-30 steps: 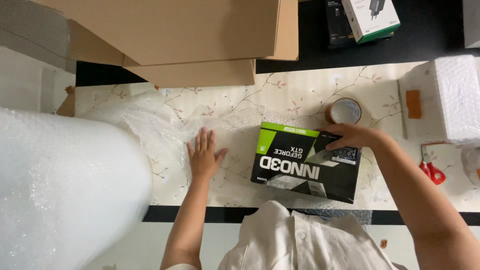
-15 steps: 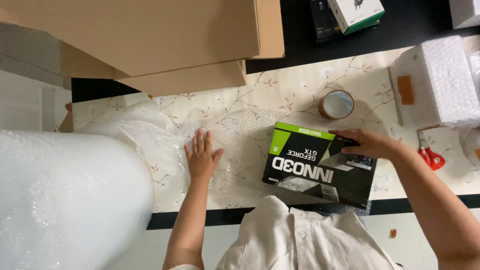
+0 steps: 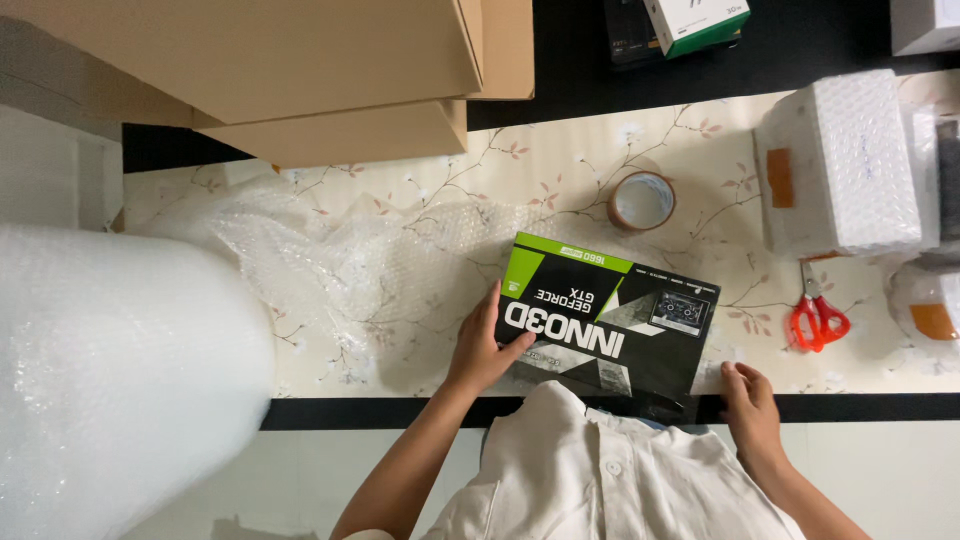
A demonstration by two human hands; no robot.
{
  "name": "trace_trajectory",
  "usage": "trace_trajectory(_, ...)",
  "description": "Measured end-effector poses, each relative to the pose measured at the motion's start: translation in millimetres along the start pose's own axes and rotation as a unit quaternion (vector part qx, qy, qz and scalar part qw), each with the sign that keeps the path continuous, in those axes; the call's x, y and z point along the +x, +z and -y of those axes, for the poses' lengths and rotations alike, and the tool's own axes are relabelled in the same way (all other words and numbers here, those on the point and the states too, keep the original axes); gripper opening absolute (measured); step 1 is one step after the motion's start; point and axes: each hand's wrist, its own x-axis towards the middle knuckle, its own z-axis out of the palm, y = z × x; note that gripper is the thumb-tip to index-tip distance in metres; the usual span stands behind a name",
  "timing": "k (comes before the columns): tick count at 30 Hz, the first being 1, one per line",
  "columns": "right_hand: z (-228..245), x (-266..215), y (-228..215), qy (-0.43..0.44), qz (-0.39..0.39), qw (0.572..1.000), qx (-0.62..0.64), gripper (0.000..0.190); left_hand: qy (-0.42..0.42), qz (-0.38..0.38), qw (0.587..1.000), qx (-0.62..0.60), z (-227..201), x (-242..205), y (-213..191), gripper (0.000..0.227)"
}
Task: The person wraps a graphics card box in bubble wrap, cuts the wrap with scissors, and secures it with packing tape.
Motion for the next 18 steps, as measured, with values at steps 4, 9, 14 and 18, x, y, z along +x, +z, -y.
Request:
trace_trajectory(4, 12.7, 11.7, 15.3, 0.016, 0.045, 0.997, 0.059, 0.06, -0.004, 0.003, 1.0, -0.029, 3.5, -8.6, 0.3, 0.099)
trace_trajectory(9, -7.5, 62.1, 30.3, -0.008, 0.099, 0.995, 0.005, 0.092, -0.012, 0.002, 1.0, 0.018, 13.2, -6.8, 4.9, 0.111)
trace_trajectory(14, -1.2, 63.7, 19.7, 0.005, 0.114, 0.992, 0.048, 0.081, -0.008, 0.0, 1.0, 0.03, -6.4, -9.5, 0.4, 0.108)
trace_trajectory(18, -13.0, 70.6, 7.2, -0.013, 0.134, 0.983, 0.126, 0.061, 0.022, 0.0, 0.998, 0.055, -9.9, -9.1, -0.2, 0.106)
